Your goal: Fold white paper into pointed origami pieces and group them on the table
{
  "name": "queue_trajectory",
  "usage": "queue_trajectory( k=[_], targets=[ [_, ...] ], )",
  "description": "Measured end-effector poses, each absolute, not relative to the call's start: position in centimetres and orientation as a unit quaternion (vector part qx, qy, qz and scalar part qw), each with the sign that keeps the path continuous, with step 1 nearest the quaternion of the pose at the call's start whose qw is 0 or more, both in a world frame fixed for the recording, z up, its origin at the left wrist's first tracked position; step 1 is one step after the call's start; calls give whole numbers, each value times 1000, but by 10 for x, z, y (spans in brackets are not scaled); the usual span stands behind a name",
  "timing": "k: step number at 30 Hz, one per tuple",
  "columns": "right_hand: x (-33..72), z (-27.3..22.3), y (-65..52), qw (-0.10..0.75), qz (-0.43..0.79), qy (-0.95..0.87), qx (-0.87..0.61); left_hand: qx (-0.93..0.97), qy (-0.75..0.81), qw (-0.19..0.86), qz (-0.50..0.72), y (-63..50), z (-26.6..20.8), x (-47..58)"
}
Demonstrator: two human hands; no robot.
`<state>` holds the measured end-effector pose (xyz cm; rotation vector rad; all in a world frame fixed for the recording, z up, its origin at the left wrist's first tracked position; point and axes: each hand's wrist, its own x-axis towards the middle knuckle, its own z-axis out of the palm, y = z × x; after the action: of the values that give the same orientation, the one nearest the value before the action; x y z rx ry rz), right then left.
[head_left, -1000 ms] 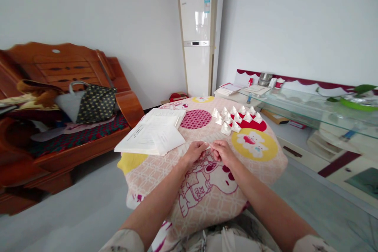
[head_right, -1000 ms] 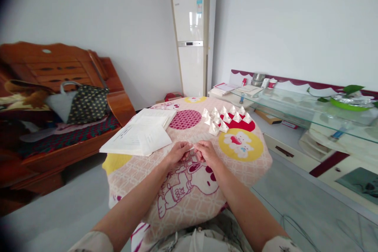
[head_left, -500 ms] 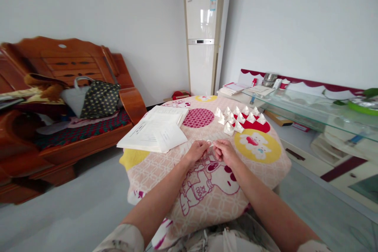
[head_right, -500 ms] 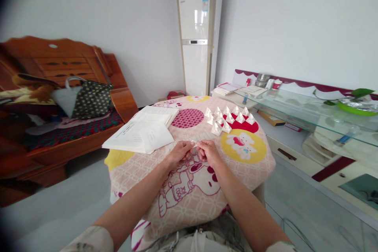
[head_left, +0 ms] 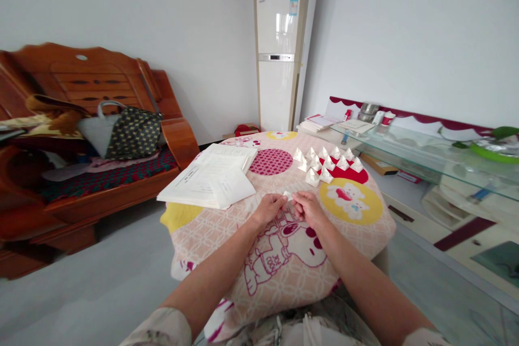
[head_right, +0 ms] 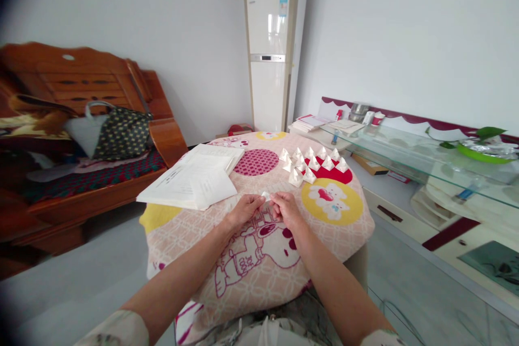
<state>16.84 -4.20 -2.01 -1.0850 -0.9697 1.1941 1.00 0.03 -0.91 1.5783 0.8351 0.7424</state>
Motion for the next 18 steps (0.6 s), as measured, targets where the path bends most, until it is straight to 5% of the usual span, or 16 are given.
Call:
queue_trajectory(
  k=[7,18],
  targets=[
    [168,-17,-45,541,525,-466,-464,635,300,653,283,-2,-6,9],
    [168,-18,-45,556,532,-450,-454,696,289,577,316,3,-16,14]
  ],
)
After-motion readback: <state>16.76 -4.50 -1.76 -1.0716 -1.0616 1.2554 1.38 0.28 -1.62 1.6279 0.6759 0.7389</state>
